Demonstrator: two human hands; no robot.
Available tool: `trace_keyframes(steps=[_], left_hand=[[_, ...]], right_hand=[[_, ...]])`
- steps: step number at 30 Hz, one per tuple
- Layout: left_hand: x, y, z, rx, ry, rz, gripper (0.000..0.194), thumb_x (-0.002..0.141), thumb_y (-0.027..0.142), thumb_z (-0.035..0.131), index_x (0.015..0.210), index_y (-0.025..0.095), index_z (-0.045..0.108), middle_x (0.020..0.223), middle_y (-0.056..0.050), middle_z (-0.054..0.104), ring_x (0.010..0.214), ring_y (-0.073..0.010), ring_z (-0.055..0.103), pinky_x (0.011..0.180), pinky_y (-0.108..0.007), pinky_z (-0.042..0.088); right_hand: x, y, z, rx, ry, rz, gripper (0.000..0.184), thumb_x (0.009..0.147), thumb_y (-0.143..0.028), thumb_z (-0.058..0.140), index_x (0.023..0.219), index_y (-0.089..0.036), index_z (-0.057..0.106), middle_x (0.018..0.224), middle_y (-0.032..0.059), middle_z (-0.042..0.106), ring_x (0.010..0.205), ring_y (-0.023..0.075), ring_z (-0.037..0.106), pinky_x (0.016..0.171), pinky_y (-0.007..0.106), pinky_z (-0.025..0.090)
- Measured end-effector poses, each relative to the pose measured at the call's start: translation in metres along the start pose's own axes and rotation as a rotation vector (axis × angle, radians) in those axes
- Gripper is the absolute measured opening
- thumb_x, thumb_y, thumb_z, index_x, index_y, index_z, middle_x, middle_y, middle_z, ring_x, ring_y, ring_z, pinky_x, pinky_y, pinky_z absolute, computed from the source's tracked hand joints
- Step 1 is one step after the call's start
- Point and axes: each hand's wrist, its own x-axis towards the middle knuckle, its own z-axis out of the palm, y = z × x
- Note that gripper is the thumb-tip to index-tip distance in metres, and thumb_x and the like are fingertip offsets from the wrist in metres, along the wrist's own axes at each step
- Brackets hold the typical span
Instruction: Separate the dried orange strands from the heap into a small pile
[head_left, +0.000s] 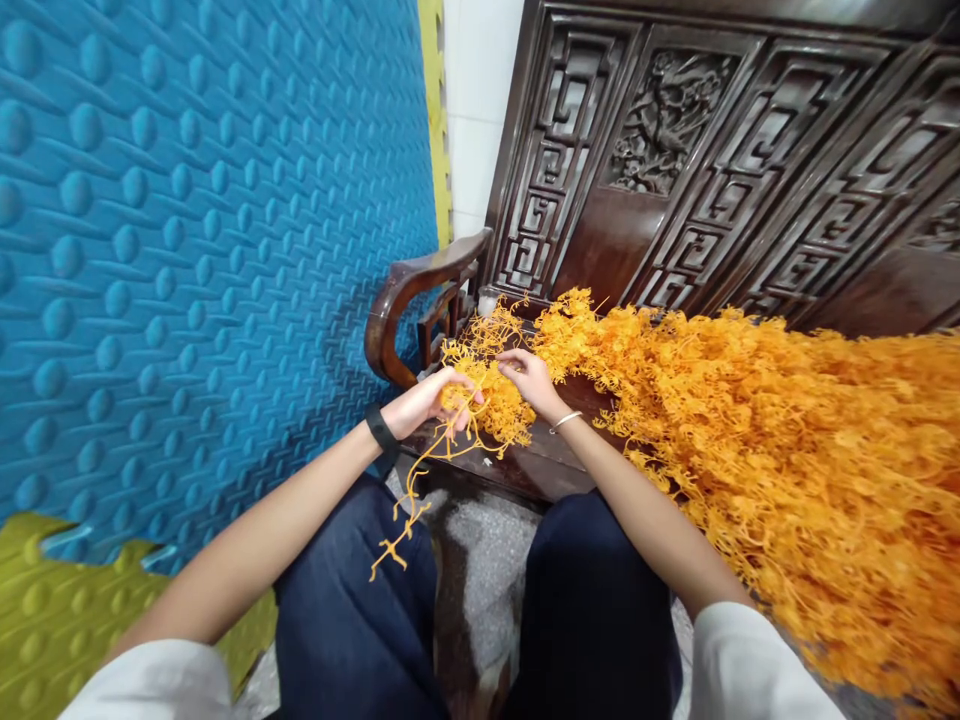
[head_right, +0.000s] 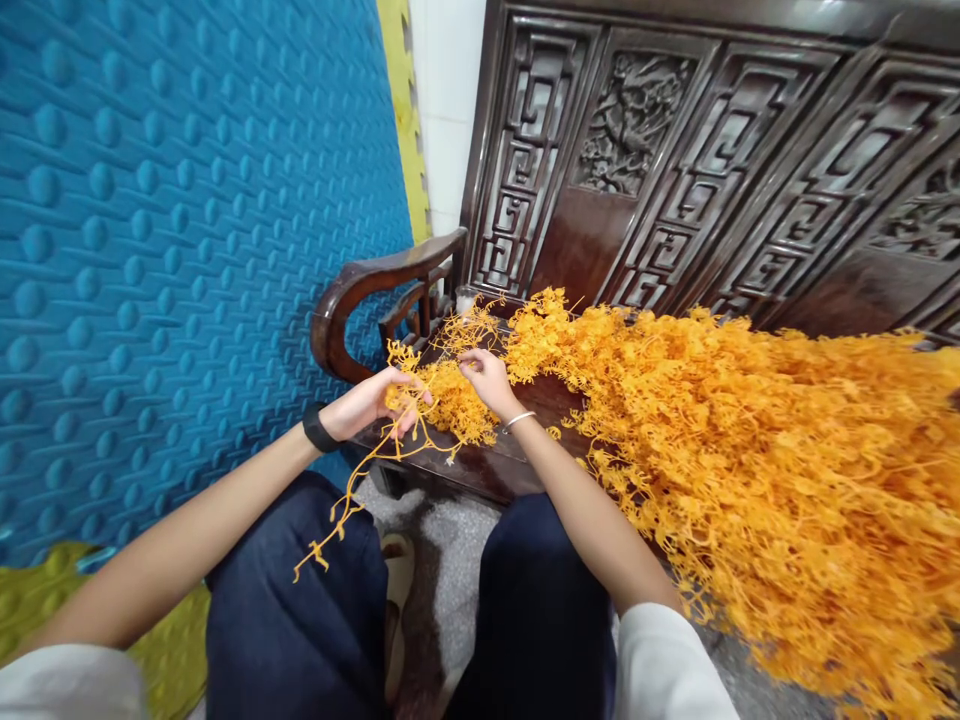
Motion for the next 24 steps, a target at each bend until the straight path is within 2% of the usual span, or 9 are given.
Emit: trace_keyframes(steps=[4, 8, 10, 15, 17, 19, 21, 24], left_hand=[[-0.005, 0.005, 0.004, -0.019, -0.048, -0.025, 0.032, 0.076, 0.044, 0.038, 0.070, 0.018, 0.054, 0.044, -0.003, 0.055, 0.040, -0.0147, 0.050, 0.041, -0.025, 0.038], [-0.005, 0.003, 0.005, 0.036, -0.093, -0.039, 0.041, 0.077, 0.051, 0.036, 0.066, 0.018, 0.058, 0.043, -0.005, 0.055, 0.039, -0.0137, 0.049, 0.041, -0.025, 0.037], [-0.004, 0.002, 0.005, 0.057, -0.085, -0.026, 0.043, 0.076, 0.053, 0.038, 0.068, 0.018, 0.060, 0.044, -0.005, 0.057, 0.040, -0.0137, 0.050, 0.042, -0.025, 0.038], [-0.003, -0.001, 0.004, 0.124, 0.010, 0.080, 0.036, 0.077, 0.049, 0.051, 0.074, 0.015, 0.063, 0.044, -0.001, 0.057, 0.036, -0.0113, 0.049, 0.041, -0.023, 0.038], [-0.002, -0.003, 0.005, 0.192, 0.024, 0.074, 0.034, 0.074, 0.045, 0.061, 0.084, 0.014, 0.063, 0.042, 0.001, 0.055, 0.033, -0.0102, 0.046, 0.039, -0.022, 0.035], [-0.002, -0.005, 0.006, 0.228, 0.048, 0.063, 0.042, 0.073, 0.045, 0.065, 0.099, 0.013, 0.061, 0.040, 0.003, 0.054, 0.031, -0.0107, 0.045, 0.036, -0.021, 0.034], [0.000, -0.007, 0.007, 0.223, 0.086, 0.055, 0.048, 0.076, 0.049, 0.061, 0.106, 0.012, 0.059, 0.038, 0.002, 0.053, 0.030, -0.0120, 0.045, 0.034, -0.022, 0.034], [0.003, -0.008, 0.007, 0.190, 0.143, 0.053, 0.047, 0.080, 0.050, 0.053, 0.102, 0.010, 0.064, 0.036, 0.001, 0.052, 0.029, -0.0138, 0.046, 0.036, -0.024, 0.037]], right_hand=[[-0.017, -0.040, -0.009, 0.304, -0.059, -0.031, 0.018, 0.078, -0.034, 0.060, 0.079, -0.017, 0.066, 0.085, 0.0045, 0.067, 0.083, 0.0155, 0.060, 0.079, 0.030, 0.046], [-0.032, -0.070, -0.008, 0.441, -0.310, -0.008, 0.023, 0.076, -0.041, 0.063, 0.074, -0.018, 0.067, 0.078, 0.0016, 0.067, 0.075, 0.0136, 0.060, 0.074, 0.029, 0.046], [-0.035, -0.074, -0.005, 0.460, -0.357, 0.000, 0.021, 0.068, -0.038, 0.071, 0.073, -0.018, 0.065, 0.074, -0.0003, 0.065, 0.070, 0.0123, 0.059, 0.072, 0.028, 0.046], [-0.034, -0.072, -0.003, 0.489, -0.244, 0.019, 0.022, 0.063, -0.034, 0.074, 0.068, -0.018, 0.059, 0.067, -0.0023, 0.061, 0.063, 0.0110, 0.056, 0.065, 0.027, 0.046], [-0.034, -0.073, -0.005, 0.517, -0.223, 0.030, 0.024, 0.061, -0.031, 0.074, 0.067, -0.019, 0.055, 0.066, -0.0034, 0.060, 0.063, 0.0111, 0.057, 0.065, 0.026, 0.046], [-0.034, -0.075, -0.006, 0.527, -0.232, 0.025, 0.026, 0.061, -0.029, 0.074, 0.066, -0.020, 0.050, 0.065, -0.0045, 0.058, 0.063, 0.0112, 0.057, 0.065, 0.026, 0.046], [-0.036, -0.078, -0.006, 0.533, -0.255, 0.010, 0.025, 0.063, -0.027, 0.071, 0.066, -0.020, 0.047, 0.063, -0.0051, 0.058, 0.062, 0.0112, 0.058, 0.064, 0.026, 0.047], [-0.037, -0.078, -0.005, 0.531, -0.252, -0.004, 0.021, 0.067, -0.025, 0.067, 0.066, -0.020, 0.047, 0.061, -0.0050, 0.057, 0.059, 0.0105, 0.057, 0.063, 0.026, 0.046]])
